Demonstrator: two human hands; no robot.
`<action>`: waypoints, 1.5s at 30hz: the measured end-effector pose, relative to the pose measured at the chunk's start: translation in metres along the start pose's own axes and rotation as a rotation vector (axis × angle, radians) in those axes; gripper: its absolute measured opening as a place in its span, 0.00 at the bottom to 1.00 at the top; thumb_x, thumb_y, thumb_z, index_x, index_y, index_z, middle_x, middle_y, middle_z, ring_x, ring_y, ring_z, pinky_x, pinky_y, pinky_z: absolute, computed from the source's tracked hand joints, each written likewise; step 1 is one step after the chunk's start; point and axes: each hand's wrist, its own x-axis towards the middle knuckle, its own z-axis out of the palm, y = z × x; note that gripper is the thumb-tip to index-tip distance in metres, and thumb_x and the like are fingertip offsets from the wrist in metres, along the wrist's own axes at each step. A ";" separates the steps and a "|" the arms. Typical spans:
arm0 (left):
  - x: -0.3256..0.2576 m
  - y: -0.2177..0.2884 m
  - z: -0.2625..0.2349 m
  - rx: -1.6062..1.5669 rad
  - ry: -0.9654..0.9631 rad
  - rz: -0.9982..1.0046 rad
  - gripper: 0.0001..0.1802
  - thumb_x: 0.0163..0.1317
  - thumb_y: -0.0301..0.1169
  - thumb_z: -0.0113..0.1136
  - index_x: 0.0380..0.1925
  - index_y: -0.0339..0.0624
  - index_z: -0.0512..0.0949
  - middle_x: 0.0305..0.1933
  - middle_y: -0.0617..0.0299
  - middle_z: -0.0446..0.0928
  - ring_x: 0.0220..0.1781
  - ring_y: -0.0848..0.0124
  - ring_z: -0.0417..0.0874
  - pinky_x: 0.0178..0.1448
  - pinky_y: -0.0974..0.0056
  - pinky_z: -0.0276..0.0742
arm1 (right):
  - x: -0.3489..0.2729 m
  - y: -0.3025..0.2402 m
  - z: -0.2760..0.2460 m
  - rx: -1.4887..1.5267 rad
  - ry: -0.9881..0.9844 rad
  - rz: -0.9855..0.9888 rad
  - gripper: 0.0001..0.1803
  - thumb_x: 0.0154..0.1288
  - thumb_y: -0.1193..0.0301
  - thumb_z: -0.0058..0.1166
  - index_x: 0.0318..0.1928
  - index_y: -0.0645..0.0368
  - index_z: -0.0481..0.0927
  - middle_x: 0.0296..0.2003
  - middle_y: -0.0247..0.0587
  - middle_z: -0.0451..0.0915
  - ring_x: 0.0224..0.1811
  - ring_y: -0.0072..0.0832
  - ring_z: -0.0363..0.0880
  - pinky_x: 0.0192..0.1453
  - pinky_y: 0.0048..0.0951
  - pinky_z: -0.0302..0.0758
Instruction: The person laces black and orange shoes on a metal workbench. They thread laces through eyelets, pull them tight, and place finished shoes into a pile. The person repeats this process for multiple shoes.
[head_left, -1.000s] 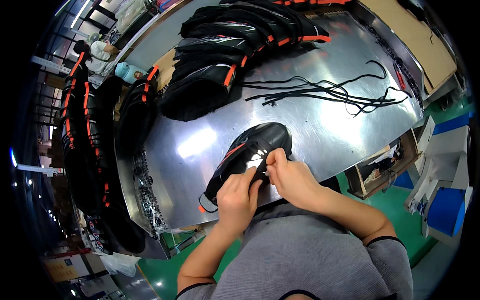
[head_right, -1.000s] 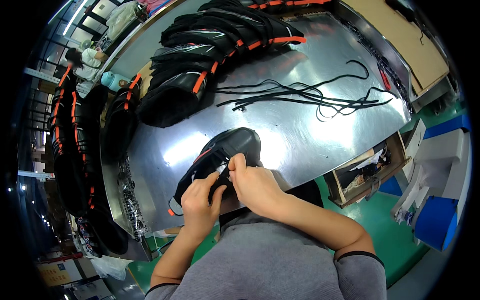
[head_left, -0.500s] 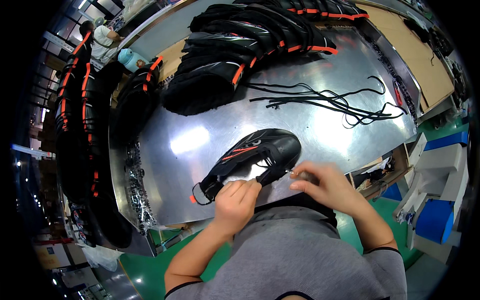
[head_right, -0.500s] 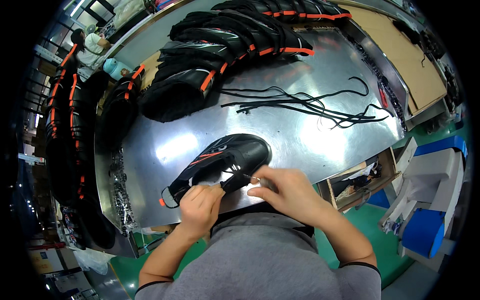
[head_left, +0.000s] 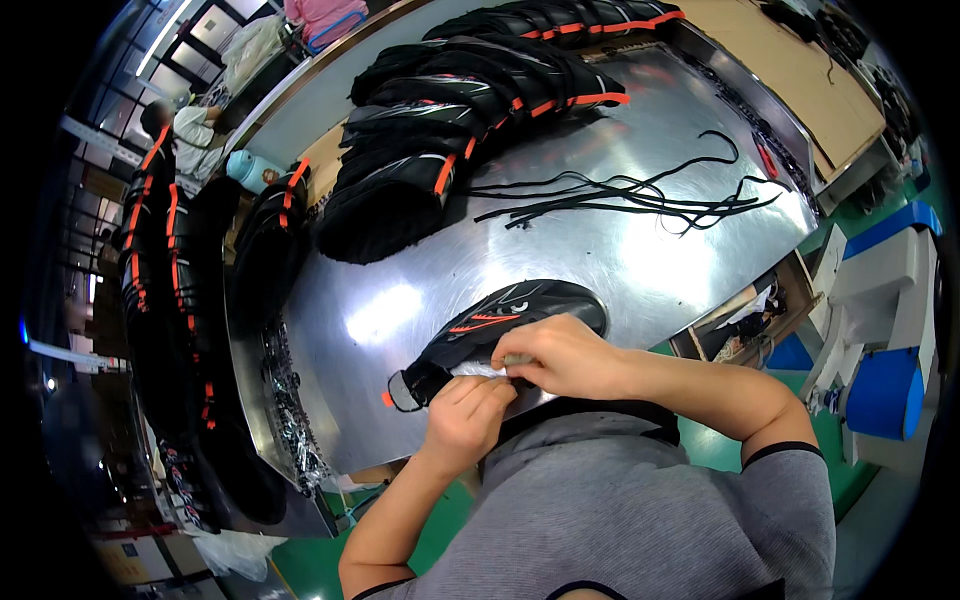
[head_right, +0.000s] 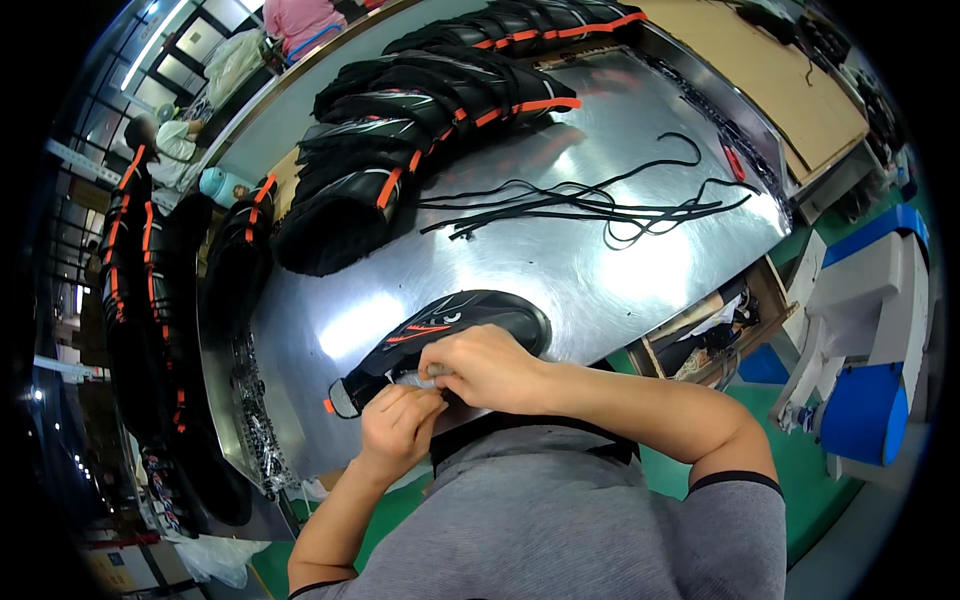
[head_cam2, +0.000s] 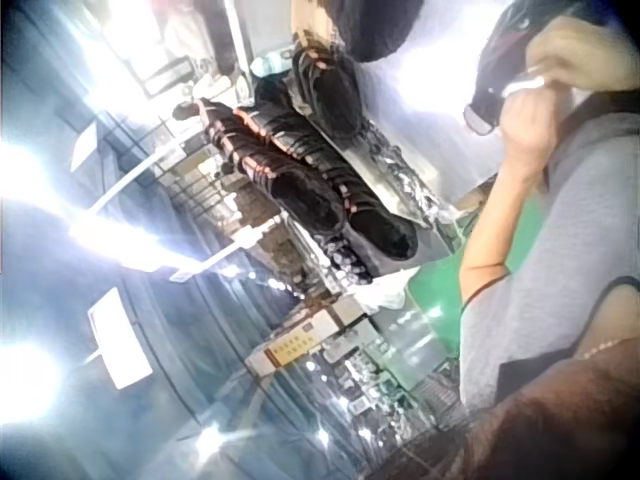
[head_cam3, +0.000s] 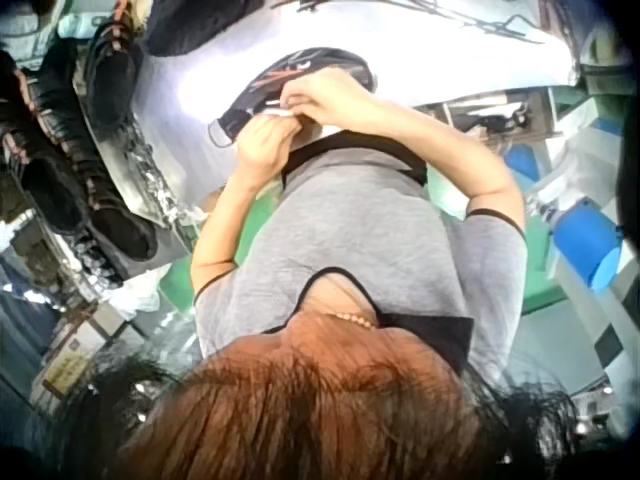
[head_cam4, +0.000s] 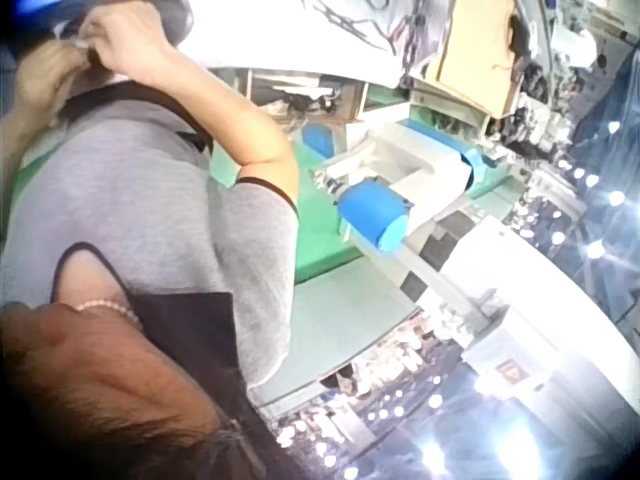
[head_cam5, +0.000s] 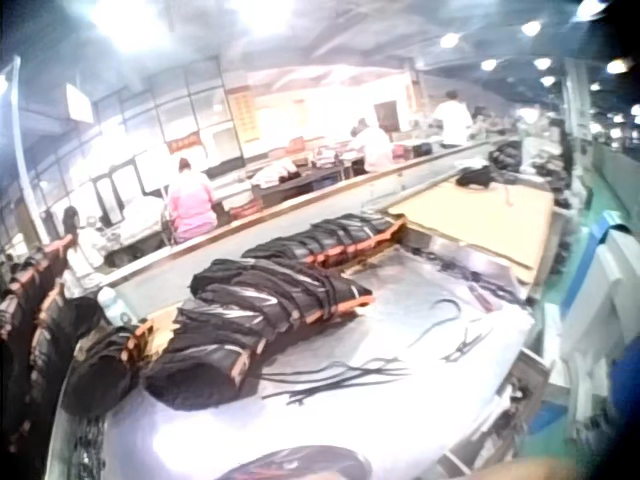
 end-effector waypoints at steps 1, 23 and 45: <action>0.001 0.000 -0.001 -0.045 -0.023 -0.012 0.12 0.50 0.18 0.68 0.35 0.38 0.79 0.35 0.57 0.83 0.35 0.61 0.85 0.37 0.60 0.79 | 0.002 -0.004 -0.003 0.013 0.081 -0.027 0.08 0.63 0.73 0.62 0.43 0.57 0.85 0.33 0.43 0.87 0.36 0.43 0.87 0.41 0.40 0.81; 0.023 0.006 0.011 0.155 0.264 -0.664 0.16 0.50 0.38 0.79 0.34 0.45 0.83 0.32 0.64 0.82 0.36 0.64 0.79 0.53 0.58 0.68 | 0.012 0.022 0.008 0.751 -0.004 0.478 0.07 0.65 0.74 0.65 0.41 0.62 0.82 0.35 0.30 0.83 0.37 0.15 0.78 0.42 0.19 0.73; 0.023 0.007 0.003 0.065 0.225 -0.687 0.19 0.46 0.32 0.81 0.36 0.42 0.82 0.36 0.62 0.82 0.43 0.63 0.80 0.58 0.58 0.66 | -0.007 -0.005 -0.016 -0.246 -0.072 0.149 0.11 0.68 0.67 0.60 0.44 0.57 0.73 0.27 0.43 0.83 0.31 0.46 0.84 0.35 0.45 0.77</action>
